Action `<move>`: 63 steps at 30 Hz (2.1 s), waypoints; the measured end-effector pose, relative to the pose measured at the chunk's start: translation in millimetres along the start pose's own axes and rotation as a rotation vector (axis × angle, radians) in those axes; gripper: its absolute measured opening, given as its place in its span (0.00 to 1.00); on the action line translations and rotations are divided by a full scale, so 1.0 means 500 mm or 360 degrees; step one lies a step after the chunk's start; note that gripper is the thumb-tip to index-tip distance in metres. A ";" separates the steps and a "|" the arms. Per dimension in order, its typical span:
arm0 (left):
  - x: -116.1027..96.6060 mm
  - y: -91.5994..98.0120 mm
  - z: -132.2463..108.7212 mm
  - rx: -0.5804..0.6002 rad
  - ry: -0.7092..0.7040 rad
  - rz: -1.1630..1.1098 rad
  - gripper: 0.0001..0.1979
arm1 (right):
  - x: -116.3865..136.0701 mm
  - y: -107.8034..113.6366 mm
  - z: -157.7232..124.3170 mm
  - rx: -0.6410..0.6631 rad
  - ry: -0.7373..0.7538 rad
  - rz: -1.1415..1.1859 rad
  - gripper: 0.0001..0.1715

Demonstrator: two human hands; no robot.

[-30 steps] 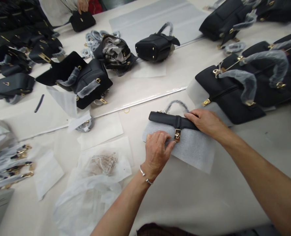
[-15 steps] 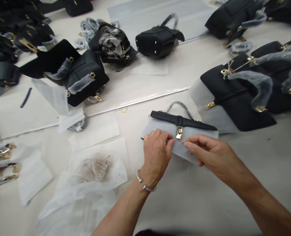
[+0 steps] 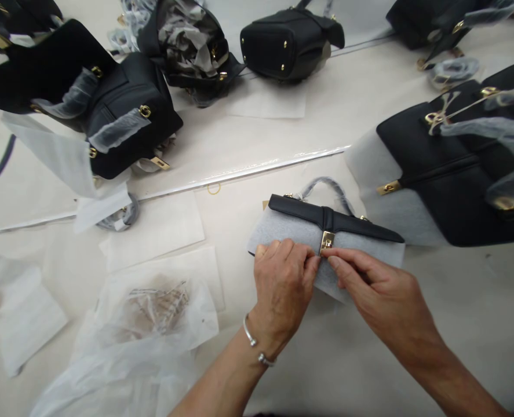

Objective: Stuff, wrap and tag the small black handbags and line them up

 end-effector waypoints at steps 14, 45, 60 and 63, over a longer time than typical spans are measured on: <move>0.000 -0.004 -0.006 0.0037 -0.0016 -0.0034 0.10 | 0.041 -0.017 -0.018 0.0092 0.0476 -0.0184 0.10; 0.055 0.051 -0.048 0.0772 0.0234 -0.0541 0.09 | 0.019 -0.037 -0.010 0.0293 0.1055 -0.0354 0.12; 0.080 0.002 -0.102 0.0913 0.0710 -0.0790 0.07 | 0.035 -0.063 -0.061 0.0278 0.1189 -0.0237 0.07; 0.088 0.009 -0.106 0.0882 0.0719 -0.0711 0.06 | 0.047 -0.072 -0.068 0.0319 0.1203 -0.0210 0.09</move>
Point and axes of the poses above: each hand's wrist, its own z-axis towards the middle knuckle, its own y-axis out of the back of the hand, x = y × z, the point moved 9 cm from there along z, towards the middle knuckle, and after that the axes turned 12 degrees about z, right-handed, at the moved point
